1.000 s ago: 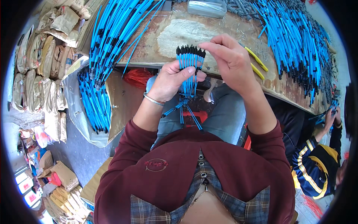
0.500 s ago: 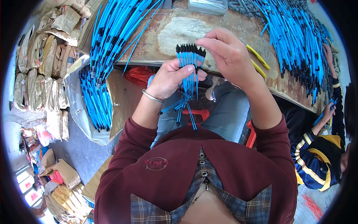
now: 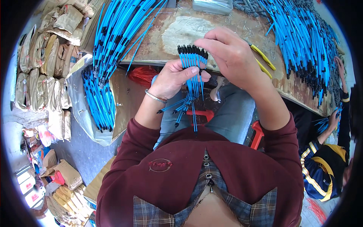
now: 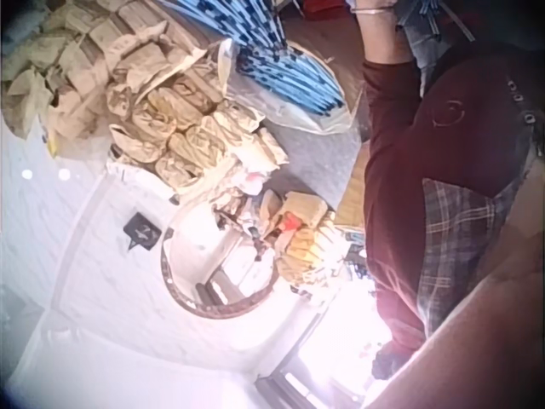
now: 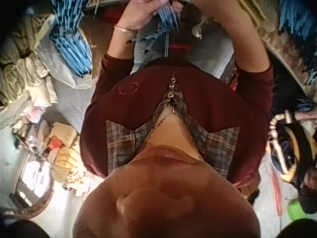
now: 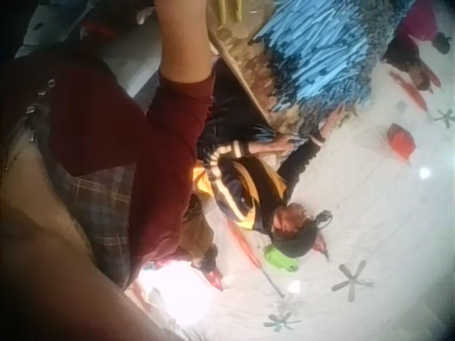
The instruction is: The person gathers umbrella ribs, threads a wire through their ends, and attaches them to a plastic hub before tightening and trimming the wire with pliers.
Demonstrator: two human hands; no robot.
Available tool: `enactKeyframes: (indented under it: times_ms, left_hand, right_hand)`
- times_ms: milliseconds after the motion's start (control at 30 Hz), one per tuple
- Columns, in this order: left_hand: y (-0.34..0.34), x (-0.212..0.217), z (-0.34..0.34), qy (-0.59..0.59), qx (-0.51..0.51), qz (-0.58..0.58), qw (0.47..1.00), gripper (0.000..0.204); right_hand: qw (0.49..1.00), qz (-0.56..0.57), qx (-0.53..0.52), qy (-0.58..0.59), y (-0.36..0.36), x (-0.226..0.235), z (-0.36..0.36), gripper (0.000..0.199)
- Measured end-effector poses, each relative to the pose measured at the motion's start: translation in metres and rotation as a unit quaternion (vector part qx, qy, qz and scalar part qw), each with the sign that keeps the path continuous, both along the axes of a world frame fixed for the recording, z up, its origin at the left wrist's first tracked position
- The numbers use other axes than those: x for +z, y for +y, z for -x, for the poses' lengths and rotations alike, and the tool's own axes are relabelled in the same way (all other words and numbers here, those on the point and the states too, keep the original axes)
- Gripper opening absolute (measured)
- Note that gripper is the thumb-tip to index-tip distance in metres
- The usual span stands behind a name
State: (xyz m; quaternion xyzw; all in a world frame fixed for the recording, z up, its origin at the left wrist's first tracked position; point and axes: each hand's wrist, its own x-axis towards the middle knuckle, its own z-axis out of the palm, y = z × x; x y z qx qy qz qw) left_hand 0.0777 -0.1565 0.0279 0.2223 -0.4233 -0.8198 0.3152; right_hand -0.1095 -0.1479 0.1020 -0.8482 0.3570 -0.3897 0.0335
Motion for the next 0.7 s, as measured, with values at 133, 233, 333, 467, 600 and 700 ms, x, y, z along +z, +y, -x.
enactKeyframes:
  times_ms: [133, 233, 333, 467, 600, 700]
  left_hand:
    - [0.001, -0.001, 0.001, -0.007, -0.003, 0.018, 1.0, 0.021]
    - [0.0, -0.003, 0.0, -0.007, 0.0, 0.011, 1.0, 0.02]
    - [-0.001, -0.004, 0.001, -0.009, -0.001, 0.031, 0.999, 0.02]
    - [-0.002, -0.006, 0.004, -0.017, 0.012, 0.042, 0.999, 0.02]
    - [-0.003, -0.009, 0.005, -0.033, 0.014, 0.074, 0.997, 0.019]
    - [-0.001, -0.008, 0.003, -0.044, 0.016, 0.081, 0.996, 0.018]
  right_hand:
    - [0.997, -0.067, -0.025, -0.019, 0.008, 0.0, -0.004, 0.021]
    - [0.993, -0.107, -0.029, -0.041, 0.008, -0.001, -0.003, 0.019]
    - [0.99, -0.125, -0.02, -0.054, 0.005, -0.001, -0.003, 0.019]
    - [0.976, -0.108, 0.0, -0.188, 0.0, -0.005, -0.012, 0.022]
    - [0.902, -0.109, 0.073, -0.411, -0.004, -0.004, -0.024, 0.027]
    - [0.932, -0.062, 0.139, -0.329, -0.014, -0.003, -0.006, 0.029]
